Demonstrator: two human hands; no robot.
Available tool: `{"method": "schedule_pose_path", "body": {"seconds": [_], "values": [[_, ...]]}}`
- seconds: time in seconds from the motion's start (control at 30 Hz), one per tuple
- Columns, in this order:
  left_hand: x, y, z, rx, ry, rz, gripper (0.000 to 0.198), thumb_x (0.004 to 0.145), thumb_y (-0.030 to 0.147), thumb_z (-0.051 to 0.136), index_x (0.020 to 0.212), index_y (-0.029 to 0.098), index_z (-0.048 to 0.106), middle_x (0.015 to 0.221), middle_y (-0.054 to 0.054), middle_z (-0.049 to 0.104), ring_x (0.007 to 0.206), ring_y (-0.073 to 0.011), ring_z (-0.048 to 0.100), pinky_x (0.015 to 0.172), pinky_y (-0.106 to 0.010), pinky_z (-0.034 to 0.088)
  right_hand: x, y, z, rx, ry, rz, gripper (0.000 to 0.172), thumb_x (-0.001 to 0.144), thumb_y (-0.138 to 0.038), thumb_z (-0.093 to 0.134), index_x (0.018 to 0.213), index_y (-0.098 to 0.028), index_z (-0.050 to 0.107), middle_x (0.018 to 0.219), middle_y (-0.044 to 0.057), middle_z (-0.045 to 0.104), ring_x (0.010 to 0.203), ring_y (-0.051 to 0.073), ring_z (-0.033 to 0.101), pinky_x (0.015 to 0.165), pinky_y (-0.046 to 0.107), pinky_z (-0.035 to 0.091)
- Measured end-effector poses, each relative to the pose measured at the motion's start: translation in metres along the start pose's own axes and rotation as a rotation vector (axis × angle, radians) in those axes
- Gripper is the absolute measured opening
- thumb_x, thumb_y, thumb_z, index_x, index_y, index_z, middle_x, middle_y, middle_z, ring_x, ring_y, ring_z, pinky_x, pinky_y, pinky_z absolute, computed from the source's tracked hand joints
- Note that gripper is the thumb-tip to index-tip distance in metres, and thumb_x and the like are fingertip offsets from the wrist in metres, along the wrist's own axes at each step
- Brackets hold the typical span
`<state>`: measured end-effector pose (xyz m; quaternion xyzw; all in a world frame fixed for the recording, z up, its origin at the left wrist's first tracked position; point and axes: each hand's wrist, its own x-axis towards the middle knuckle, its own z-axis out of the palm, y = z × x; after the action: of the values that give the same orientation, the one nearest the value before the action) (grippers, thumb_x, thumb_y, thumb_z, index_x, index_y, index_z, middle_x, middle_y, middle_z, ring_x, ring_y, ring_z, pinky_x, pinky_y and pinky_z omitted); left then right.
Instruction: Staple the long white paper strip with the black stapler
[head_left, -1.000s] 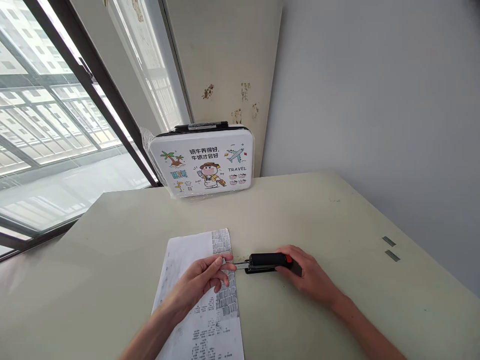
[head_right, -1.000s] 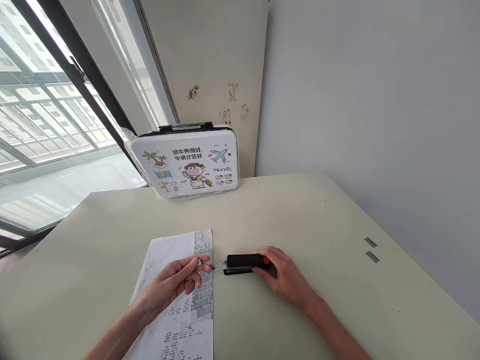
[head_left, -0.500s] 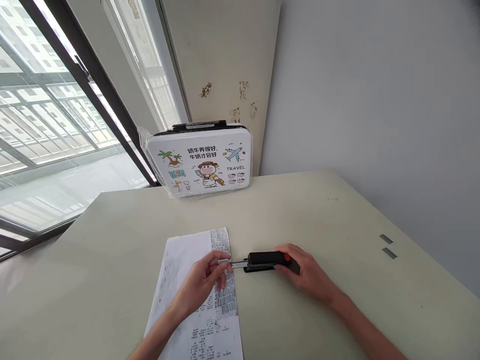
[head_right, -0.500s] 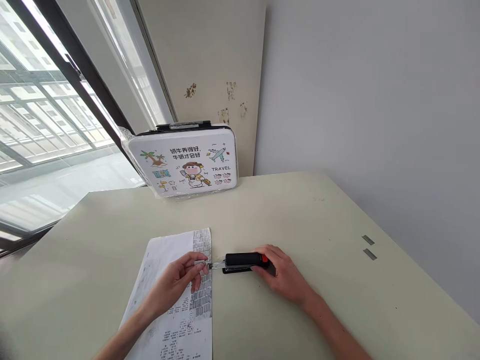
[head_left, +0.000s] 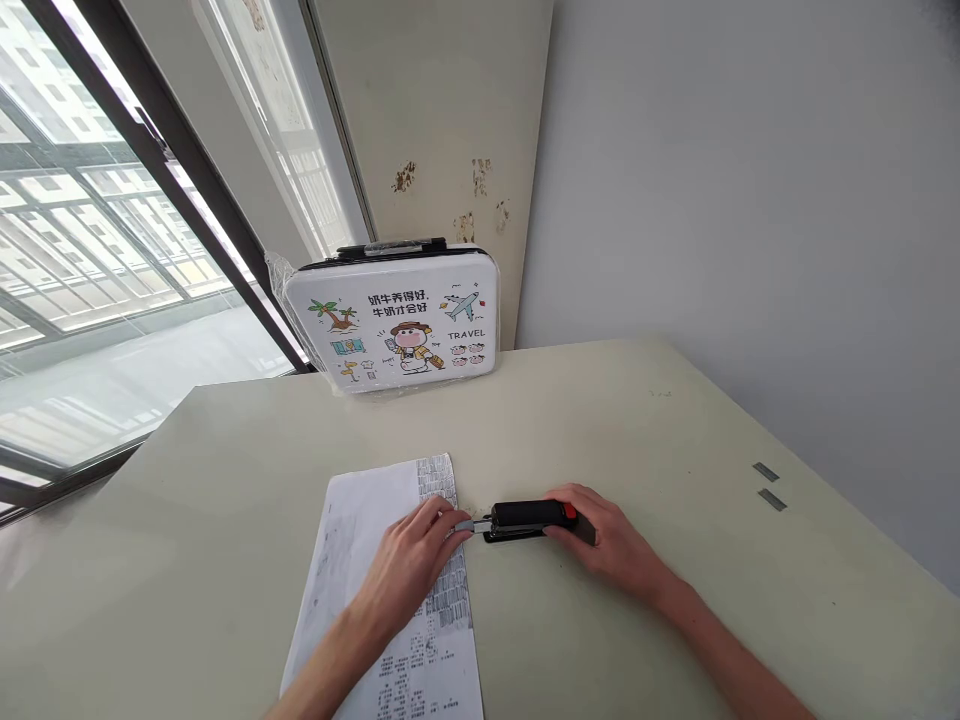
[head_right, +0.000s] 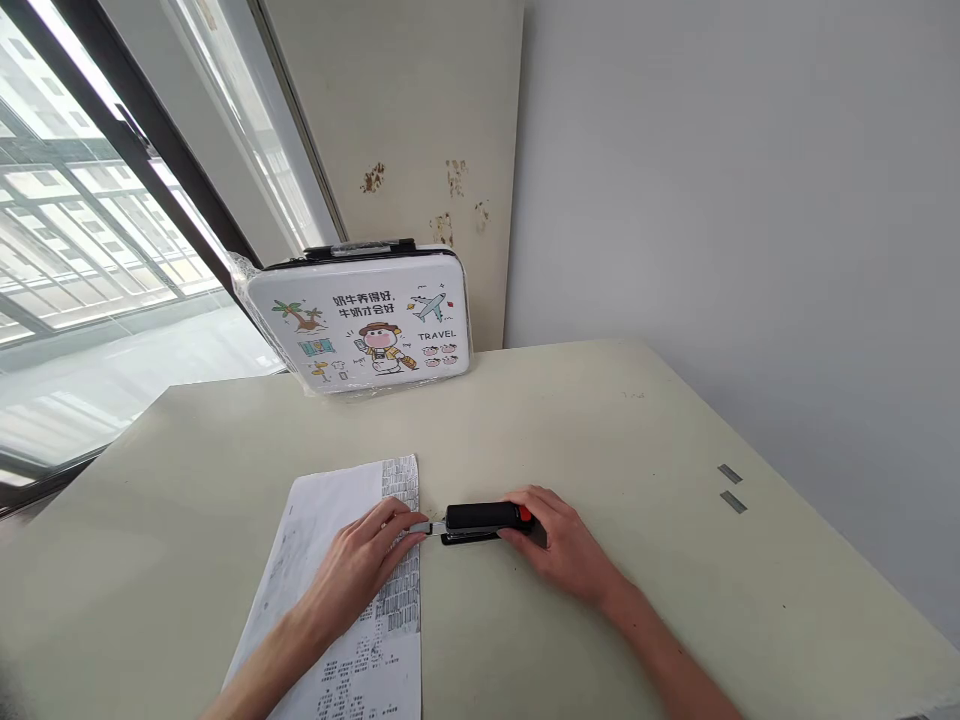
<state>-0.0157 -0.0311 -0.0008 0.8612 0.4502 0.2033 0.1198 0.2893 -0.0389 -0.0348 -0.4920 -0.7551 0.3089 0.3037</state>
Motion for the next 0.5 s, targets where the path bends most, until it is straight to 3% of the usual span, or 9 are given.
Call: {"method": "schedule_pose_path", "body": {"seconds": [0.5], "values": [[0.0018, -0.0035, 0.0043, 0.007, -0.029, 0.017, 0.033, 0.11, 0.04, 0.043, 0.119, 0.023, 0.07, 0.102, -0.006, 0.067, 0.08, -0.0184, 0.066, 0.068, -0.03, 0.051, 0.0004, -0.0014, -0.001, 0.008, 0.006, -0.014, 0.025, 0.104, -0.046, 0.054, 0.121, -0.029, 0.063, 0.118, 0.006, 0.07, 0.106, 0.023, 0.067, 0.094, 0.038, 0.057]]}}
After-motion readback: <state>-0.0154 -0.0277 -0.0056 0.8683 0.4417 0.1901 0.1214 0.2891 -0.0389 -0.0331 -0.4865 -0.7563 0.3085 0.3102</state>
